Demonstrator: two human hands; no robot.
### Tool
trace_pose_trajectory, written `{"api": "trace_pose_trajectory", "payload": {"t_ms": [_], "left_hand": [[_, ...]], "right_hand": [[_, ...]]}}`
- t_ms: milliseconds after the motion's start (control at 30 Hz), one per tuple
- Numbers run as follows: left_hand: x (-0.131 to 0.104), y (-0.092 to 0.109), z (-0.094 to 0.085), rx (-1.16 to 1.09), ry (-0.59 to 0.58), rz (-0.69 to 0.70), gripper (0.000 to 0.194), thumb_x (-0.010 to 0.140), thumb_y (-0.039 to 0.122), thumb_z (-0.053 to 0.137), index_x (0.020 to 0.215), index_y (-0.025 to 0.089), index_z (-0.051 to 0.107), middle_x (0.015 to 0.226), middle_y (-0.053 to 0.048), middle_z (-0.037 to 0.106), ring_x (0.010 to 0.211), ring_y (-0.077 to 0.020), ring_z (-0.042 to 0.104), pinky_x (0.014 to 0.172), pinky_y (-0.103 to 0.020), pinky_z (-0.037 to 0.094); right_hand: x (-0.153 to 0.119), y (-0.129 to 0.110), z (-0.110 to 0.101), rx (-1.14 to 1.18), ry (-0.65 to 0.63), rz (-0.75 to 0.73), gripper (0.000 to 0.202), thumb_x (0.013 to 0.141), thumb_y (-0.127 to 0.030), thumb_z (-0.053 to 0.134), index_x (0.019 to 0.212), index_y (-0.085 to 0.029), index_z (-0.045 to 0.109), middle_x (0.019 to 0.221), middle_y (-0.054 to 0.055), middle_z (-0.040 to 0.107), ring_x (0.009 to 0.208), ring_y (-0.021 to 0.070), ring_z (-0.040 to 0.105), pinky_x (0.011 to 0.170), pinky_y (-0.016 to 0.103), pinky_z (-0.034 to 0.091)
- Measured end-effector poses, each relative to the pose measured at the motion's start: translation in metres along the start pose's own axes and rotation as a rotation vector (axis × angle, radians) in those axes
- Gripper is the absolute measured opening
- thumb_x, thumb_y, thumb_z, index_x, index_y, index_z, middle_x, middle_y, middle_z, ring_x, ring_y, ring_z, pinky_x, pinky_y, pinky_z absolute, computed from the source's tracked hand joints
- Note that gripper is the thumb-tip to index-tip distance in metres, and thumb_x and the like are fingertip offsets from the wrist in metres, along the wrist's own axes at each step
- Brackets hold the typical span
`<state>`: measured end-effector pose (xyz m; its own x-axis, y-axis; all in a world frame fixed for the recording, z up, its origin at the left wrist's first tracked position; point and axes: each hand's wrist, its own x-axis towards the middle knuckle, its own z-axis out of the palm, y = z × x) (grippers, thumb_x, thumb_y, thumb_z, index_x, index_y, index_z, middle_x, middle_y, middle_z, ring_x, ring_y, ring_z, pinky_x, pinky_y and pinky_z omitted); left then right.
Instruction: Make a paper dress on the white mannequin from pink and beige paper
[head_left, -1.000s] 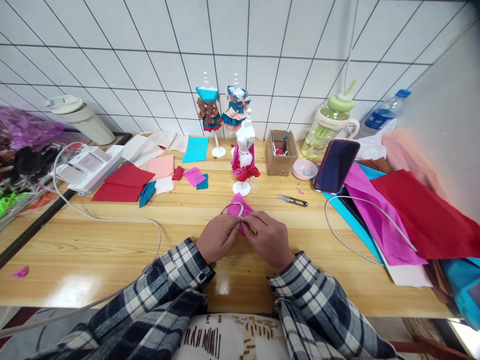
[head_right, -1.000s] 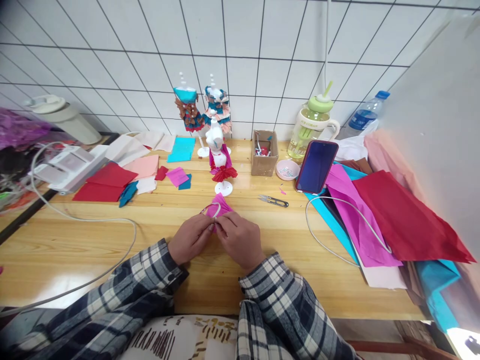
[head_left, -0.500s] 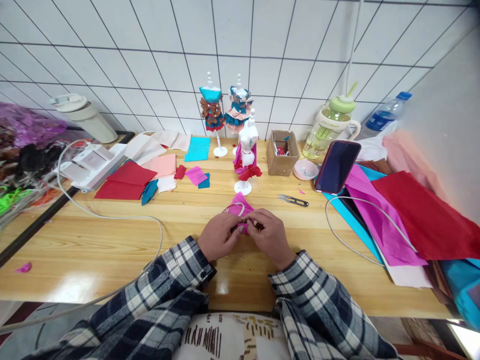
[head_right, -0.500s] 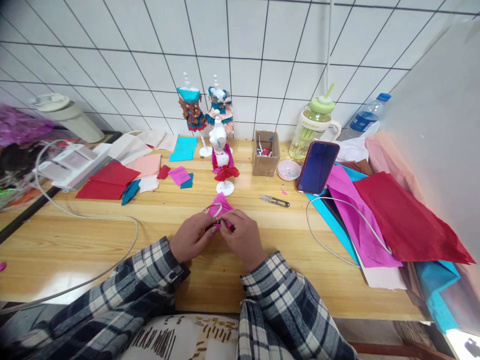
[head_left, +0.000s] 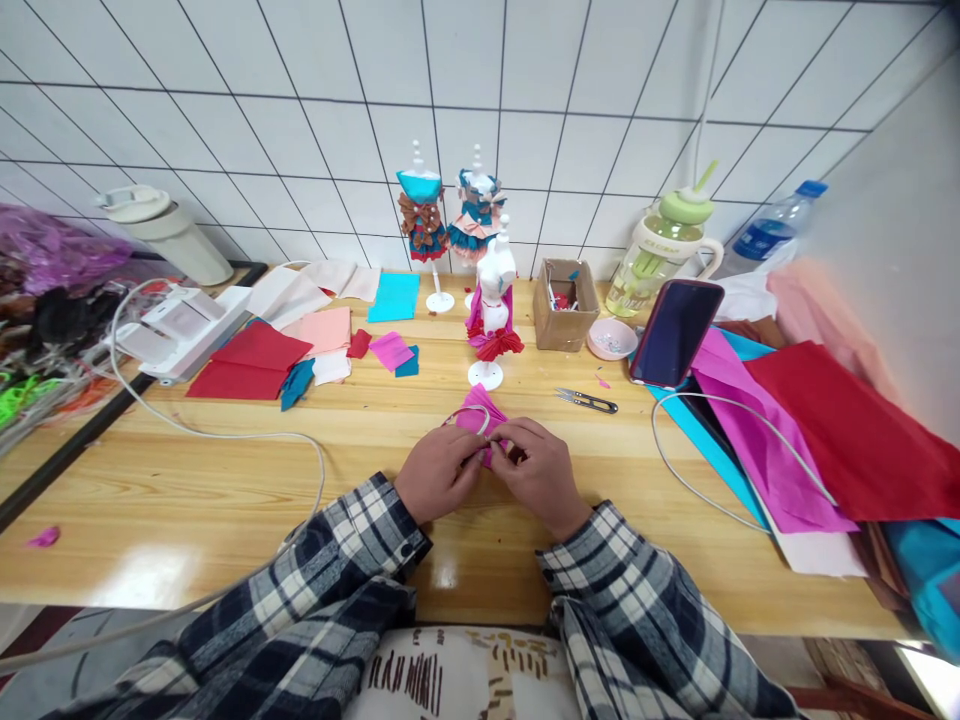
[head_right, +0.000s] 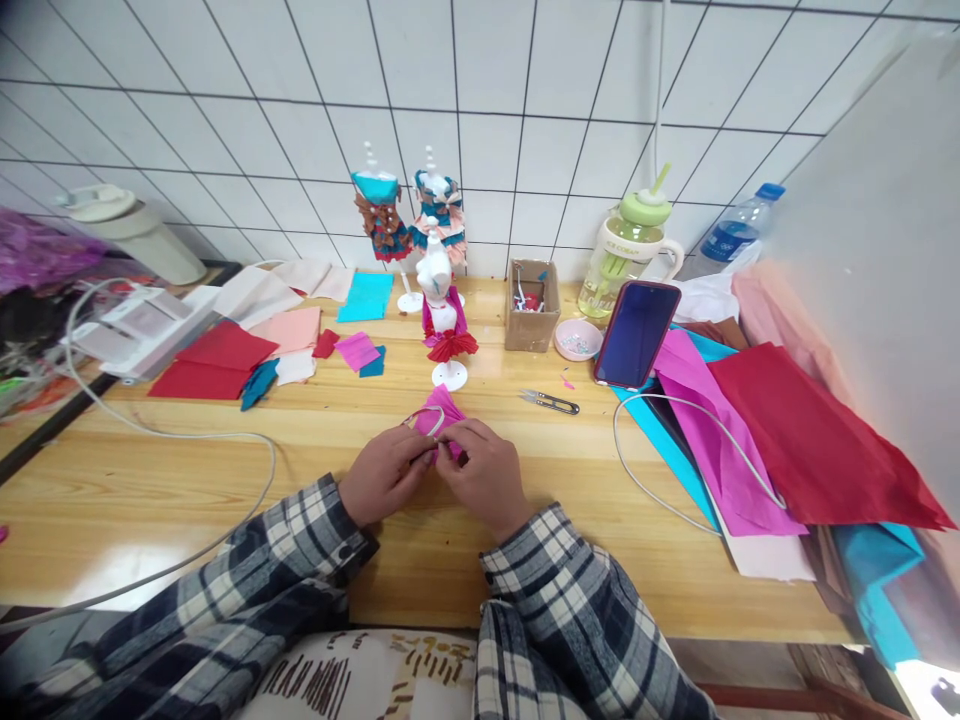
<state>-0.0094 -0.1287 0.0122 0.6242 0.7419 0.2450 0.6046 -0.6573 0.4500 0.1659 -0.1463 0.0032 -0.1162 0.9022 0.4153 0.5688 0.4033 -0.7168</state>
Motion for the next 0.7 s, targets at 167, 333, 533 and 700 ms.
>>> {"api": "trace_pose_trajectory", "payload": {"t_ms": [167,333,533,700], "left_hand": [[-0.0009,0.0001,0.0010,-0.006,0.014,-0.004,0.025,0.092,0.021,0.043,0.105,0.018,0.064,0.087,-0.006,0.067,0.081,-0.0204,0.059,0.075,-0.034,0.046],[-0.0010,-0.0034,0.0000,-0.083,0.032,-0.030,0.027,0.093,0.022,0.042,0.110,0.019,0.063,0.092,-0.007,0.068,0.087,-0.0208,0.060,0.079,-0.035,0.048],[-0.0017,-0.0064,0.0001,-0.078,0.016,-0.055,0.028,0.090,0.020,0.045,0.110,0.019,0.064,0.092,-0.007,0.068,0.089,-0.0220,0.061,0.081,-0.037,0.048],[-0.0003,-0.0044,0.0000,-0.027,0.011,-0.049,0.027,0.084,0.014,0.046,0.104,0.018,0.065,0.087,-0.006,0.068,0.084,-0.0219,0.060,0.077,-0.036,0.048]], "right_hand": [[0.0009,0.0027,0.0013,0.028,0.001,0.015,0.016,0.080,-0.015,0.057,0.085,-0.022,0.070,0.085,0.001,0.070,0.070,0.0132,0.064,0.065,0.023,0.053],[0.0039,0.0050,0.0005,0.143,-0.023,0.043,0.012,0.083,-0.019,0.060,0.086,-0.022,0.072,0.085,0.002,0.071,0.068,0.0132,0.064,0.062,0.024,0.054],[0.0057,0.0080,-0.0005,0.225,-0.075,0.063,0.010,0.083,-0.021,0.064,0.087,-0.023,0.073,0.085,0.002,0.072,0.071,0.0146,0.066,0.065,0.025,0.055],[0.0050,0.0077,-0.0012,0.218,-0.086,0.061,0.010,0.083,-0.025,0.065,0.089,-0.023,0.073,0.086,0.002,0.072,0.070,0.0148,0.065,0.065,0.026,0.054]]}}
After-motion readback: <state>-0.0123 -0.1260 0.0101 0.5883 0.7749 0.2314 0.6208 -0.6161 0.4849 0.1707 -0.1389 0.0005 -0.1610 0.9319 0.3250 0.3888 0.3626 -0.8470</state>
